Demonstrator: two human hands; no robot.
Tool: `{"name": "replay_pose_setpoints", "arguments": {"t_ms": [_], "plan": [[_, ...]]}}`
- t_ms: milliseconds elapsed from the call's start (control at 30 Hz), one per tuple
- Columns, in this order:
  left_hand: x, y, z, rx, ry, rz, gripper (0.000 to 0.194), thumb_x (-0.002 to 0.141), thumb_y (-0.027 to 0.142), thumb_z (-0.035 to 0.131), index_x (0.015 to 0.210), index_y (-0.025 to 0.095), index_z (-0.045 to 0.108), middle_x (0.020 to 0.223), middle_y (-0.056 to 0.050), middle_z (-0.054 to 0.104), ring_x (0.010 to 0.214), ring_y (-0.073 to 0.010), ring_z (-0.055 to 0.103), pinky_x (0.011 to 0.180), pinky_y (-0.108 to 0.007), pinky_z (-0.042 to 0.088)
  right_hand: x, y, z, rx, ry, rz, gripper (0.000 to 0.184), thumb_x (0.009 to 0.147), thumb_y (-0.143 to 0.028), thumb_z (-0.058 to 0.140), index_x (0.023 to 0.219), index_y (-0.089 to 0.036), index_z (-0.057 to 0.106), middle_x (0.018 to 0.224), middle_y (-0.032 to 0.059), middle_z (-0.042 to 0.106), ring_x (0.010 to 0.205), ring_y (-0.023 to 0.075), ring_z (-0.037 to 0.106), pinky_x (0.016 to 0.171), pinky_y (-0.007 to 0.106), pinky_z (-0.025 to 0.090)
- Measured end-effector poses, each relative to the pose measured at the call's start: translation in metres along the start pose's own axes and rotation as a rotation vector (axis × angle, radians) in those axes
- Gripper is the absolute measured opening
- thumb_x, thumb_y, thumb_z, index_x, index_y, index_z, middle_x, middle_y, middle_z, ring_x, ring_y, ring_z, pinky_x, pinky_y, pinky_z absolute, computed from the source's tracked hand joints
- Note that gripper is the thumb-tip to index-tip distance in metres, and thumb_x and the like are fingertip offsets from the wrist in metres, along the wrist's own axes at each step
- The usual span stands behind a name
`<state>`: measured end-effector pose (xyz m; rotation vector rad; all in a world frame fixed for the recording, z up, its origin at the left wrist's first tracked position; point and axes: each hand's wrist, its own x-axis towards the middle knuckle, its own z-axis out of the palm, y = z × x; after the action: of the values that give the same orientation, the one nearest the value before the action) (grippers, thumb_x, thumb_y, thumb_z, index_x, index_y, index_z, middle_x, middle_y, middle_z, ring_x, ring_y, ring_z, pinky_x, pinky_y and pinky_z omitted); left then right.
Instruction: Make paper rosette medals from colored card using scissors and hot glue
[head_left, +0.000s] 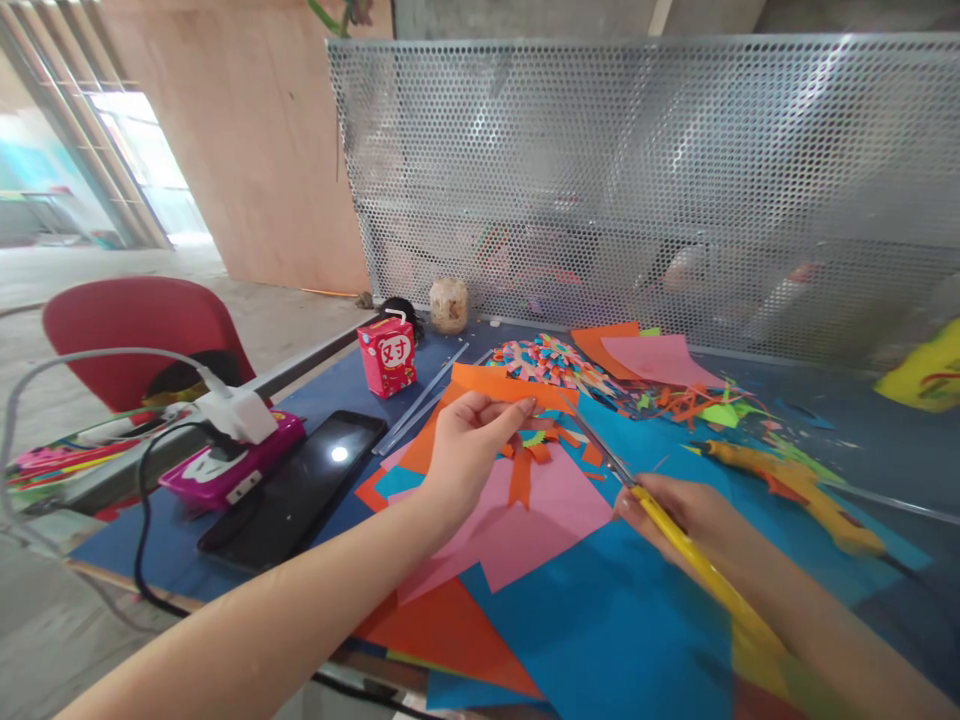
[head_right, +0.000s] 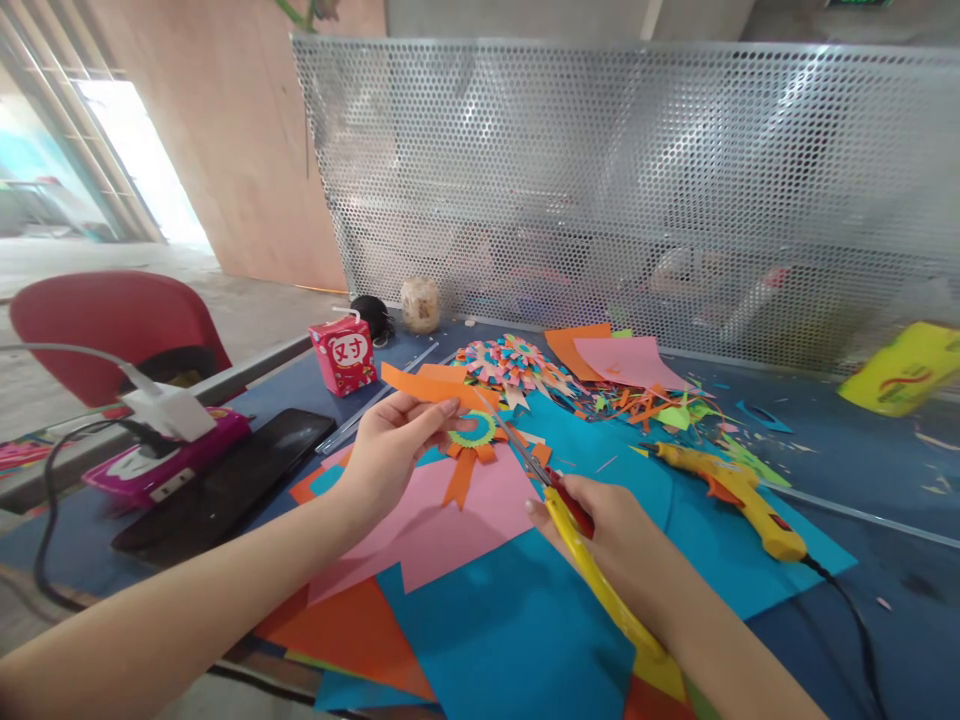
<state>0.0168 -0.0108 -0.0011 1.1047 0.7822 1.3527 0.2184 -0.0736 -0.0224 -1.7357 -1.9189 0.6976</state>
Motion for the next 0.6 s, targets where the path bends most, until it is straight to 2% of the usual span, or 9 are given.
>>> {"name": "replay_pose_setpoints", "arguments": {"t_ms": [100, 300, 600], "plan": [[0.0, 0.0, -0.001, -0.003, -0.015, -0.001, 0.02, 0.064, 0.027, 0.068, 0.073, 0.011, 0.06, 0.065, -0.004, 0.067, 0.057, -0.0135, 0.063, 0.045, -0.02, 0.042, -0.002, -0.003, 0.001, 0.017, 0.005, 0.016, 0.035, 0.071, -0.05, 0.048, 0.06, -0.017, 0.048, 0.054, -0.0026, 0.036, 0.049, 0.0099, 0.034, 0.041, 0.021, 0.03], [0.0, 0.0, -0.001, 0.024, 0.008, 0.016, 0.019, 0.063, 0.027, 0.068, 0.069, 0.011, 0.059, 0.065, -0.005, 0.067, 0.057, -0.013, 0.062, 0.045, -0.02, 0.043, -0.009, -0.018, 0.004, 0.004, 0.101, 0.022, 0.039, 0.073, -0.052, 0.044, 0.057, -0.017, 0.048, 0.049, -0.0044, 0.03, 0.045, 0.0082, 0.027, 0.04, 0.022, 0.023], [0.0, 0.002, 0.001, 0.025, 0.006, 0.016, 0.019, 0.064, 0.025, 0.068, 0.074, 0.011, 0.06, 0.063, -0.005, 0.067, 0.057, -0.0132, 0.062, 0.044, -0.02, 0.041, -0.011, -0.025, 0.002, 0.048, 0.064, 0.108, 0.038, 0.071, -0.053, 0.045, 0.057, -0.019, 0.043, 0.044, -0.0059, 0.028, 0.04, 0.0077, 0.027, 0.038, 0.022, 0.019]]}}
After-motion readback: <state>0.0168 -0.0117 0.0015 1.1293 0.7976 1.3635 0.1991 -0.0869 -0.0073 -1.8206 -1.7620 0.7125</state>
